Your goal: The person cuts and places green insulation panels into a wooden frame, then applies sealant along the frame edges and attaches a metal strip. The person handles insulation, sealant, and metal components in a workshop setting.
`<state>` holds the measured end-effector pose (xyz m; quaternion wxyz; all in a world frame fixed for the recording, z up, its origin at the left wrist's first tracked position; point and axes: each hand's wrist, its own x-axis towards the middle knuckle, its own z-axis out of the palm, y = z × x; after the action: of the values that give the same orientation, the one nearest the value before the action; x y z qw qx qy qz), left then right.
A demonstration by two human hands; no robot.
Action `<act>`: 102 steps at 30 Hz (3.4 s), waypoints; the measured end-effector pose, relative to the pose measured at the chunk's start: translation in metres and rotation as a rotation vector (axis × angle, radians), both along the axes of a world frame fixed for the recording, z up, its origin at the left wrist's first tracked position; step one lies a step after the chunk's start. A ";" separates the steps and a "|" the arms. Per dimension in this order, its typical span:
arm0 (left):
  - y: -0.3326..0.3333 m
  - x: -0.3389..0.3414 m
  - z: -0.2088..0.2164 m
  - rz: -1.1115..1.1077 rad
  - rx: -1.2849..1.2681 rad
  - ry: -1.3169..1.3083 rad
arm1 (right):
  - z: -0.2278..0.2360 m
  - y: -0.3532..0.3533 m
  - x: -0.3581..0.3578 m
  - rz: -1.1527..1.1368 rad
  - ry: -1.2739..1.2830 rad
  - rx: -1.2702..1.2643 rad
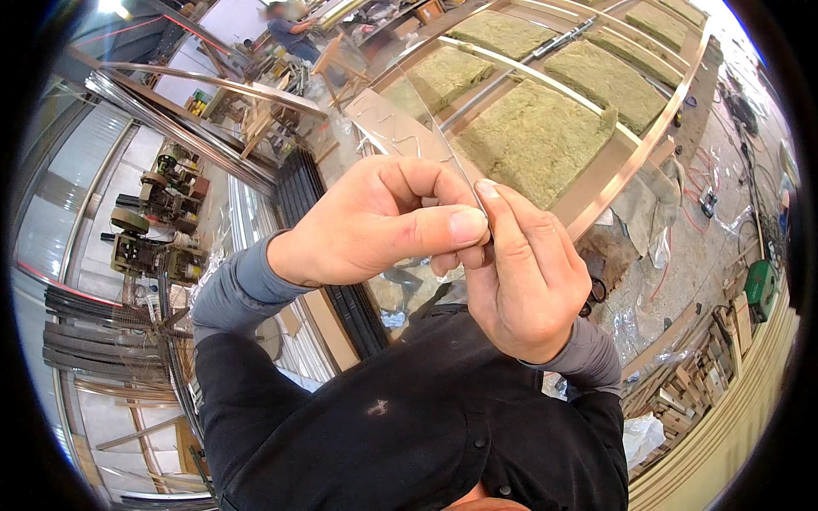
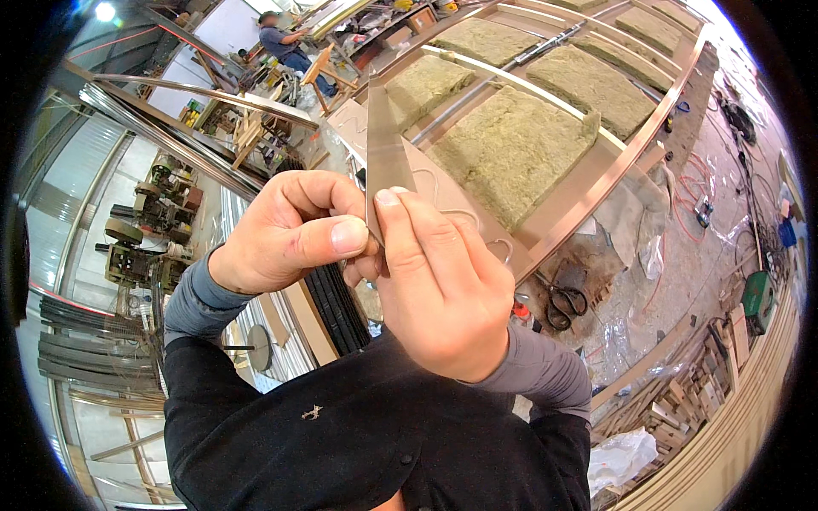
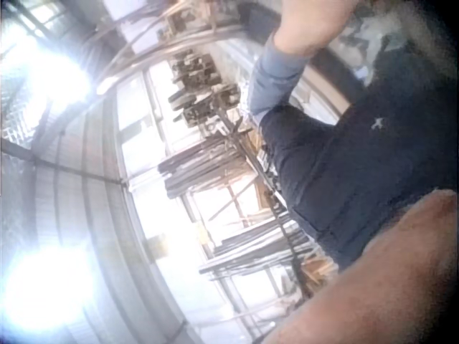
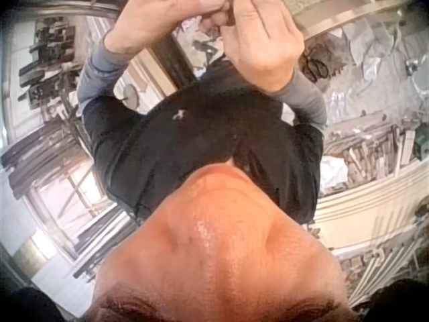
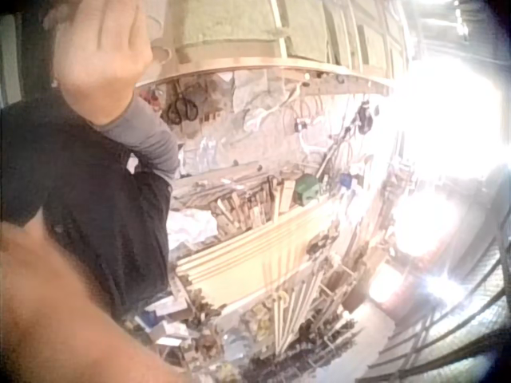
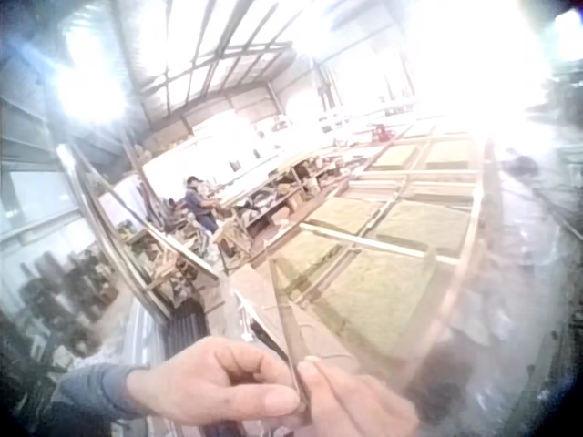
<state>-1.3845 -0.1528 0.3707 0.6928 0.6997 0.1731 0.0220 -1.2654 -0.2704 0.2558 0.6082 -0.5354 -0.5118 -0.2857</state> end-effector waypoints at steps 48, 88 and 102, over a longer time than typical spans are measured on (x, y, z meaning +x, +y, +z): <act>-0.008 0.020 0.034 -0.009 0.266 0.104 | 0.001 -0.009 0.017 -0.047 -0.025 -0.071; -0.013 0.036 0.023 0.084 0.251 -0.004 | 0.004 -0.001 0.026 -0.058 0.053 -0.004; 0.029 0.085 -0.053 -0.113 0.794 -0.572 | -0.008 -0.021 0.047 -0.018 0.272 0.016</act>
<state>-1.2995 -0.1236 0.3180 0.3926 0.8838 -0.0840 0.2401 -1.2180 -0.2910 0.2476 0.6735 -0.5690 -0.4174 -0.2201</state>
